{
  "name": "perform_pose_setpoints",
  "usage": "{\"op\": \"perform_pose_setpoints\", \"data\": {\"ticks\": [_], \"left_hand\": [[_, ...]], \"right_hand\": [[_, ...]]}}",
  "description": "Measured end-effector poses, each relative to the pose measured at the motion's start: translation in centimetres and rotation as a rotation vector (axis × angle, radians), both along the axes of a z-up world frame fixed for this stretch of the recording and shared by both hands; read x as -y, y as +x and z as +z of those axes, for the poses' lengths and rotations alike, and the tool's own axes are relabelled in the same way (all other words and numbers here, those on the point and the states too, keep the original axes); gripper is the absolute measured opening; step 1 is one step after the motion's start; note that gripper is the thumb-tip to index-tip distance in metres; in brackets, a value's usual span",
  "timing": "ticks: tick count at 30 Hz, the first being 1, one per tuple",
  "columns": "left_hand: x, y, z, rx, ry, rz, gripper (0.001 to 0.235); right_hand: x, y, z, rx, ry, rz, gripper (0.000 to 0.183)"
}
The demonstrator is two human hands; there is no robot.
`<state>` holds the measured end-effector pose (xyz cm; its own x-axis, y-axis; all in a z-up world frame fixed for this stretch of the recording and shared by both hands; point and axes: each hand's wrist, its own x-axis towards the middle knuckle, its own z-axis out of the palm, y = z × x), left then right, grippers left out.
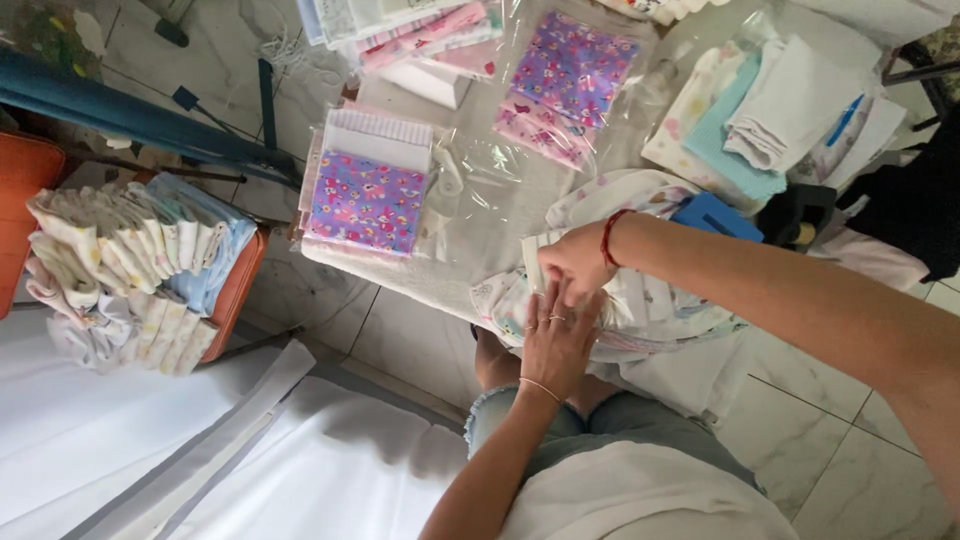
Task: Folding fabric items and sealing them inside plastic bags using a stapler
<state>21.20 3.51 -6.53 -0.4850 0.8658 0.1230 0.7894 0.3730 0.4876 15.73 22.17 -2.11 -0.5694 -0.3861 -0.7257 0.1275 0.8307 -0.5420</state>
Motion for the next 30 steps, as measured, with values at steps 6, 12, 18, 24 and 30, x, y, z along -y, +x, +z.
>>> {"op": "perform_pose_setpoints", "data": {"ticks": [6, 12, 18, 24, 30], "left_hand": [[0.0, -0.6, 2.0, 0.075, -0.045, -0.008, 0.054], [0.0, -0.5, 1.7, 0.048, -0.036, 0.001, 0.053], [0.1, -0.9, 2.4, 0.12, -0.1, -0.038, 0.056], [-0.4, -1.7, 4.3, 0.334, -0.059, 0.068, 0.037], [-2.3, -3.9, 12.9, 0.748, 0.446, 0.273, 0.018]], "right_hand": [[-1.9, -0.1, -1.1, 0.103, 0.281, 0.058, 0.052], [-2.2, 0.2, -1.0, 0.003, 0.442, 0.077, 0.063], [-3.1, 0.5, 4.9, -0.035, 0.373, -0.263, 0.045], [-2.1, 4.7, 9.1, -0.106, -0.593, -1.005, 0.03], [-0.2, 8.7, 10.7, -0.28, -1.153, -1.273, 0.032]]}}
